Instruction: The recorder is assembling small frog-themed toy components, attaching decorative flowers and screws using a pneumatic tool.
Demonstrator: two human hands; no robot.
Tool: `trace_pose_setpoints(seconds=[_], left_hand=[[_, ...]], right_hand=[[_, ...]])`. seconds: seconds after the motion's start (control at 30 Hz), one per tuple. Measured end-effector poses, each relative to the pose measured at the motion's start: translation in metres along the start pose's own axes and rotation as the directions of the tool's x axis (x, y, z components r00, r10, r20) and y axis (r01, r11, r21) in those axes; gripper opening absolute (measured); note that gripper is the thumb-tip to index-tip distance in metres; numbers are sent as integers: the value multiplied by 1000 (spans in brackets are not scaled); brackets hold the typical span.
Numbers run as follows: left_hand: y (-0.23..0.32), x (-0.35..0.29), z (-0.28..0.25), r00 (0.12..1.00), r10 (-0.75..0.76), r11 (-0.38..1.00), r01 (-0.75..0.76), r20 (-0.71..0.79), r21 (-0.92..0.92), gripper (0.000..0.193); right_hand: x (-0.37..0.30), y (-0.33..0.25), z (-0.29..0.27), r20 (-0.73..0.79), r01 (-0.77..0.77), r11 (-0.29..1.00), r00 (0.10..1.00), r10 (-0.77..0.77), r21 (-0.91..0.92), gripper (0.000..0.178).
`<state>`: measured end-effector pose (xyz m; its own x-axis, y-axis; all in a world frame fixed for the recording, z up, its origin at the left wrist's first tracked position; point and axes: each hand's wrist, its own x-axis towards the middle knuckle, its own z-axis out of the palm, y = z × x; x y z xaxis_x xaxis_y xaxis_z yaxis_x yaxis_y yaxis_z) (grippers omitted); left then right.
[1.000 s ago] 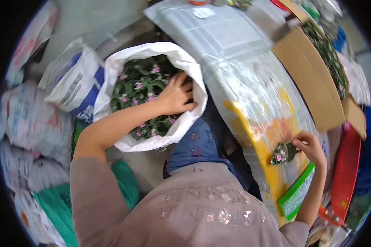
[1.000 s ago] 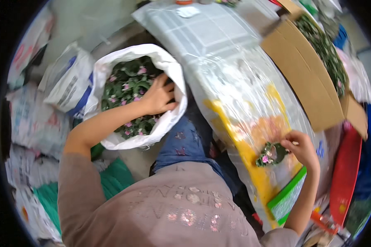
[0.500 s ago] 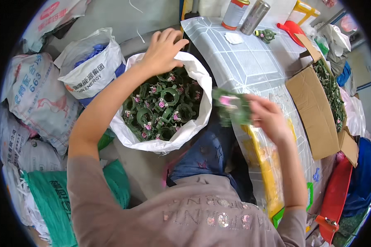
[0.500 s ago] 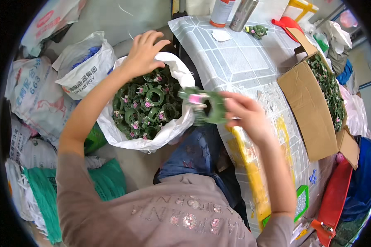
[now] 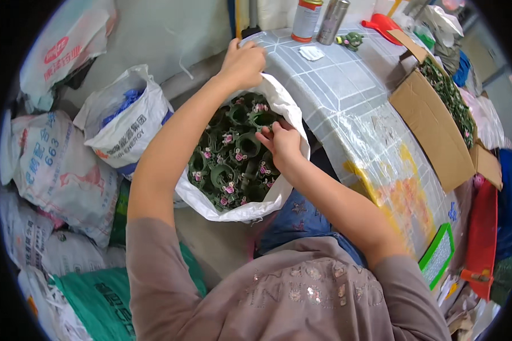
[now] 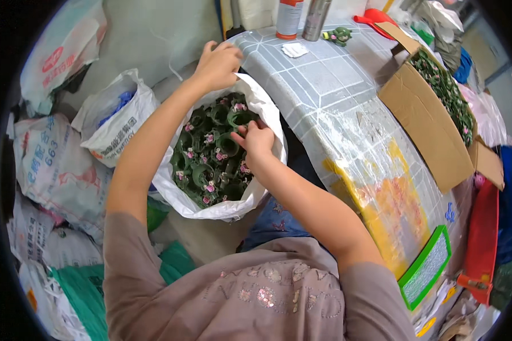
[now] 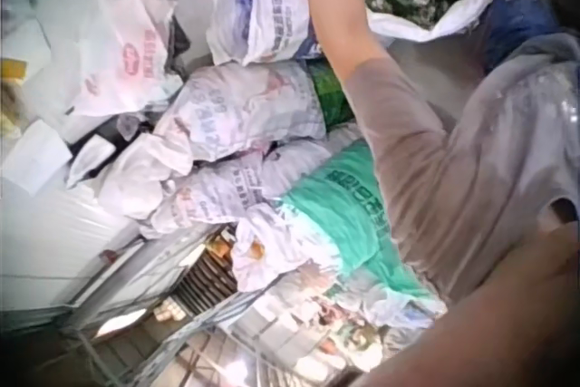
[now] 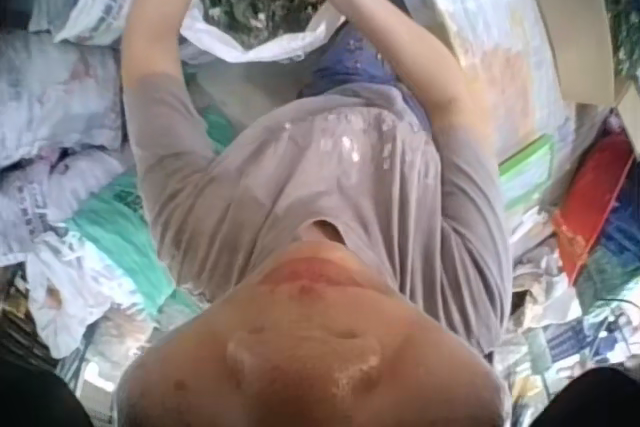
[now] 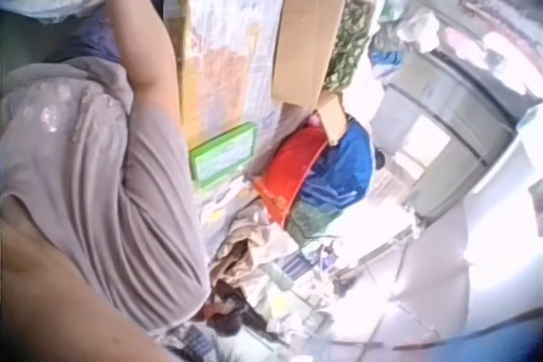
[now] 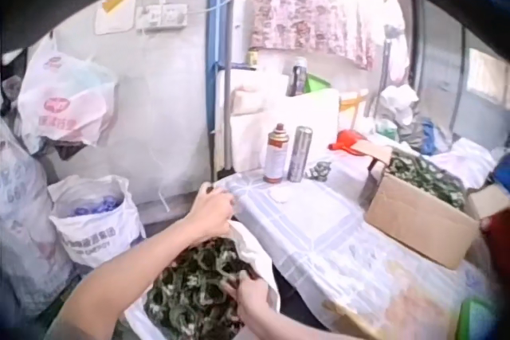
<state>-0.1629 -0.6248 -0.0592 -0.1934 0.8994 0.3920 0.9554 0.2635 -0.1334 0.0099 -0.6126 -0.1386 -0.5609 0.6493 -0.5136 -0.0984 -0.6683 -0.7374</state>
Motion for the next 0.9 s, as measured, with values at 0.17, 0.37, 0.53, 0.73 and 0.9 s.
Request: trace_pose_setpoints(seconds=[0.17,0.37,0.53,0.73,0.9], left_hand=[[-3,-45,4,983,36,999,-39,-179,-14,15],[128,-19,38,983,182,857,-162,-8,-489,32],[-2,-136,104,823,-83,905,299,562,-304,60],[32,-95,65,780,-87,940,270,620,-208,66],[55,-48,-54,653,57,982,102,755,-162,65]], right_hand=[[46,34,42,-207,160,987,966,-157,-6,29],[219,48,-51,-320,259,866,853,-413,-428,30],[53,44,17,300,63,941,953,42,-331,9],[-87,-100,-94,698,-140,960,661,274,-244,39],[-161,-212,-214,571,222,939,820,-34,-262,40]])
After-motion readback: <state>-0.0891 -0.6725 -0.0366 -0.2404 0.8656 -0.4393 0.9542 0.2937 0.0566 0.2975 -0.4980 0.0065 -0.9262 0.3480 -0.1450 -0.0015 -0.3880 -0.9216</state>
